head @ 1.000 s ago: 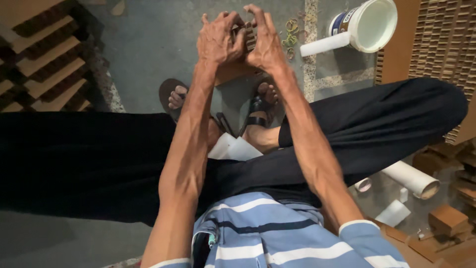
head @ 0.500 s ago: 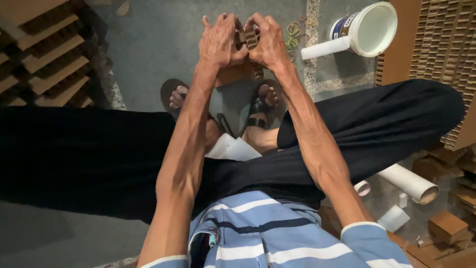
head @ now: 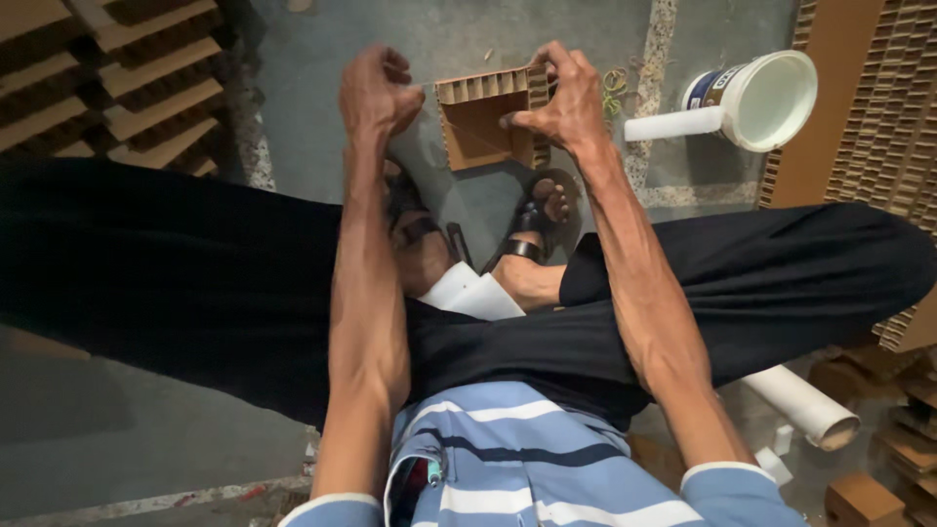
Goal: The person assembles small cardboard boxes by applying glue to the edges with a roller, folding the flaps, and securing them with rubber bands. The person handles multiple cardboard pieces, a glue roller, a glue container, and rubber bands.
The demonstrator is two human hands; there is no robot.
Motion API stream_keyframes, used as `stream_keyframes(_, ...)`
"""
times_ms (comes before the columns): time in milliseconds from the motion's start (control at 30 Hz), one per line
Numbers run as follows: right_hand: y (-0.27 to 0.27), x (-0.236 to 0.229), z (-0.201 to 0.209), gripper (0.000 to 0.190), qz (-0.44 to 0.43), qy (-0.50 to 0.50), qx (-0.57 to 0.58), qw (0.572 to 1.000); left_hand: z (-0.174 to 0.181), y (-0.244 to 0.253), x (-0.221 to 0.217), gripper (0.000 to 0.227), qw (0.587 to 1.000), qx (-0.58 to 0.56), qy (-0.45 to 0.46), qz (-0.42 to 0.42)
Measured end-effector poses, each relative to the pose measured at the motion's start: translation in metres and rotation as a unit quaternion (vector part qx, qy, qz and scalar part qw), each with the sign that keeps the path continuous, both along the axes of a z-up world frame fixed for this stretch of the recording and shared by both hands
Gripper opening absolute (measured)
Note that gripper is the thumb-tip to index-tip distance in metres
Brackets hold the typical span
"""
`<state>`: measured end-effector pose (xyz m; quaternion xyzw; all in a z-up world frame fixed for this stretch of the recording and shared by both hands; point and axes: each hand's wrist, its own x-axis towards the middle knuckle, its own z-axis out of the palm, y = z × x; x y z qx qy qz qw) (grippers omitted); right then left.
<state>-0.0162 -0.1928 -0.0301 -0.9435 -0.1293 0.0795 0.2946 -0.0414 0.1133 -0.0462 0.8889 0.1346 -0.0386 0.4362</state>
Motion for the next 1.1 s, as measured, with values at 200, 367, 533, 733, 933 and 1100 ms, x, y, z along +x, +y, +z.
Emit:
stream_keyframes(200, 0.004, 0.002, 0.002, 0.085, 0.013, -0.004, 0.003, 1.000, -0.063, -0.018, -0.004, 0.035, 0.990, -0.066, 0.099, 0.082)
stream_keyframes(367, 0.001, 0.002, 0.006, 0.083, 0.008, 0.001, 0.003, 1.000, -0.087, 0.003, -0.008, 0.020, 0.993, -0.011, 0.028, 0.116)
stream_keyframes(533, 0.004, 0.000, 0.009, 0.081, 0.005, 0.006, -0.006, 1.000, -0.067, 0.016, -0.006, 0.029, 0.966, -0.050, -0.025, 0.252)
stream_keyframes(733, 0.005, 0.003, 0.015, 0.081, 0.009, 0.000, 0.003, 1.000, -0.005, -0.032, -0.015, 0.037, 0.948, -0.135, -0.063, 0.280)
stream_keyframes(933, 0.006, -0.005, 0.017, 0.071, -0.013, -0.014, 0.019, 1.000, 0.043, -0.107, -0.036, 0.077, 0.969, 0.114, -0.213, 0.044)
stream_keyframes(1100, 0.009, -0.004, 0.024, 0.064, -0.042, 0.004, 0.015, 0.999, 0.064, -0.122, -0.026, 0.092, 0.990, 0.087, -0.113, -0.006)
